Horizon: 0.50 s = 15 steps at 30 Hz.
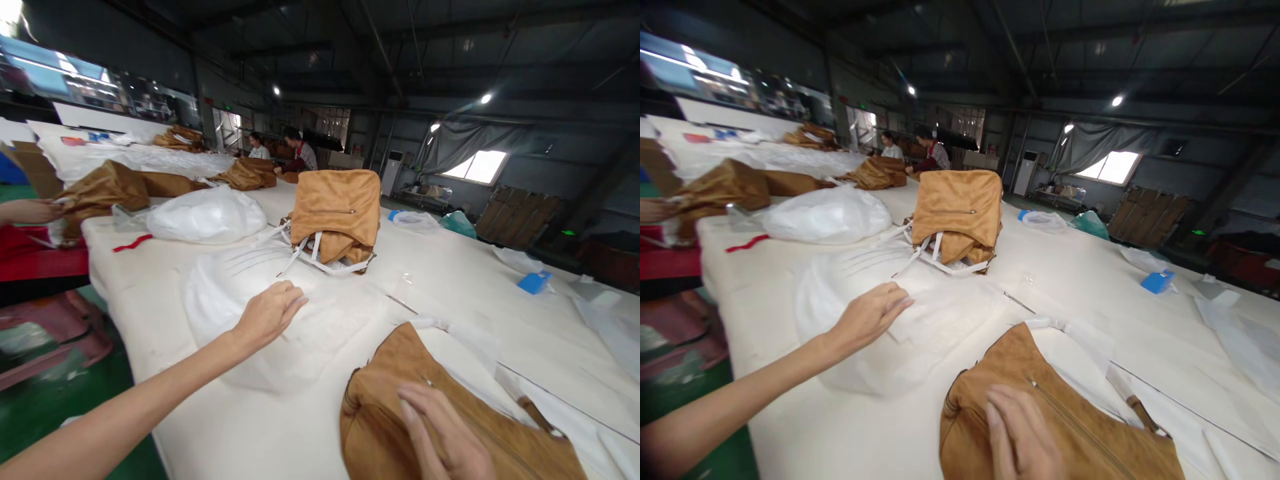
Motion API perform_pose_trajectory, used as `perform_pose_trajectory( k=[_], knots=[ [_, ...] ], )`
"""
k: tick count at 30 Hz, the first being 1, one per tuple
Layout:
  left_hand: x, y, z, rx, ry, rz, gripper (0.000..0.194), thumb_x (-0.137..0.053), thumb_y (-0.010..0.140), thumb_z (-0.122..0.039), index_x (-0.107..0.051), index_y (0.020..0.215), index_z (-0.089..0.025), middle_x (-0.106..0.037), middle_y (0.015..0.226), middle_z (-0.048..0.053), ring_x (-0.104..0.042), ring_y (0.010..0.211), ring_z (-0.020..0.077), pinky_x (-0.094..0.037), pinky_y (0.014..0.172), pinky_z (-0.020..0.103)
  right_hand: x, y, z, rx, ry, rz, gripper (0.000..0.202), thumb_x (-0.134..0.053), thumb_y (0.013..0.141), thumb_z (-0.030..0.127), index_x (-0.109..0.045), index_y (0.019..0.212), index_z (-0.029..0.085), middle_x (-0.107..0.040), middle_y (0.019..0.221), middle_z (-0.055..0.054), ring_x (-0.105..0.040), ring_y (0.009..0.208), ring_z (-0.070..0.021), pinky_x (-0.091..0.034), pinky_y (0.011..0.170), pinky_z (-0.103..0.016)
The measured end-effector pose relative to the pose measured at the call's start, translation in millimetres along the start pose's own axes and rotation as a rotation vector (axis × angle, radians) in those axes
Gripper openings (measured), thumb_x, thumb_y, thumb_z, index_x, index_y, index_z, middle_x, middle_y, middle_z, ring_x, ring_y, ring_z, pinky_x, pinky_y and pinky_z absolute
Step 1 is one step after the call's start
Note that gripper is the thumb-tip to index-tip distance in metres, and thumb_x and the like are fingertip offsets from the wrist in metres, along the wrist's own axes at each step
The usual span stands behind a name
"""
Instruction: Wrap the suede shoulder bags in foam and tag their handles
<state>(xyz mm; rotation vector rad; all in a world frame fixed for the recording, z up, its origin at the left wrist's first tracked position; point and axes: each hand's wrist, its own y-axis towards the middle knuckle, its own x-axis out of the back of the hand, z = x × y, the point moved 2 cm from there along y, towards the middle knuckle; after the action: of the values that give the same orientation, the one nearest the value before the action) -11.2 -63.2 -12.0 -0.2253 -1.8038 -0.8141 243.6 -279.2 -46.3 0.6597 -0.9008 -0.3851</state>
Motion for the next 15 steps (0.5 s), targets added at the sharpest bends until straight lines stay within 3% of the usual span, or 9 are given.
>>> perform_pose_trajectory(
  k=[2,4,6,9,12,15],
  knots=[
    [9.3,6,4,0.014,-0.015,-0.129,0.035,-0.035,0.099,-0.041,-0.056,0.078,-0.022,-0.056,0.080,0.003,-0.058,0.082,0.0221,-0.041,0.071,0.031,-32,20,25,-0.037,0.146,0.064,0.021,-0.051,0.094,0.020,-0.070,0.102,0.022,-0.073,0.099,-0.007,-0.070,0.091,-0.0174,-0.056,0.081,-0.023],
    [15.2,9,7,0.025,-0.059,-0.177,0.036,-0.035,0.098,-0.043,-0.055,0.076,-0.022,-0.053,0.076,0.001,-0.056,0.075,0.0198,-0.039,0.070,0.030,-69,41,36,-0.161,0.235,0.116,0.024,-0.046,0.095,0.019,-0.070,0.095,0.022,-0.072,0.092,-0.005,-0.069,0.085,-0.0168,-0.055,0.076,-0.024],
    [18.4,9,9,0.034,-0.137,-0.197,0.036,-0.037,0.098,-0.043,-0.053,0.074,-0.021,-0.051,0.073,0.000,-0.055,0.071,0.0177,-0.038,0.069,0.029,-107,60,34,-0.280,0.259,0.158,0.025,-0.045,0.094,0.019,-0.070,0.093,0.021,-0.071,0.091,-0.005,-0.068,0.084,-0.0182,-0.054,0.076,-0.028],
    [20.2,8,12,0.035,-0.245,-0.240,0.035,-0.039,0.097,-0.042,-0.055,0.074,-0.021,-0.053,0.073,-0.001,-0.054,0.070,0.0162,-0.037,0.069,0.028,-157,86,21,-0.386,0.224,0.203,0.028,-0.046,0.091,0.016,-0.070,0.105,0.016,-0.071,0.106,-0.011,-0.067,0.100,-0.0231,-0.052,0.091,-0.035],
    [19.5,5,15,0.044,-0.306,-0.272,0.035,-0.042,0.097,-0.043,-0.056,0.073,-0.021,-0.052,0.070,-0.002,-0.051,0.068,0.0151,-0.036,0.068,0.027,-193,106,12,-0.378,0.133,0.253,0.035,-0.051,0.088,0.018,-0.065,0.121,0.015,-0.064,0.125,-0.015,-0.056,0.123,-0.0283,-0.042,0.106,-0.043],
    [18.4,4,21,0.071,-0.369,-0.281,0.035,-0.045,0.096,-0.044,-0.055,0.071,-0.020,-0.050,0.068,-0.003,-0.049,0.066,0.0143,-0.036,0.067,0.026,-221,117,7,-0.343,0.015,0.351,0.045,-0.057,0.087,0.025,-0.057,0.132,0.021,-0.057,0.137,-0.015,-0.046,0.133,-0.0321,-0.038,0.107,-0.054]
  ],
)
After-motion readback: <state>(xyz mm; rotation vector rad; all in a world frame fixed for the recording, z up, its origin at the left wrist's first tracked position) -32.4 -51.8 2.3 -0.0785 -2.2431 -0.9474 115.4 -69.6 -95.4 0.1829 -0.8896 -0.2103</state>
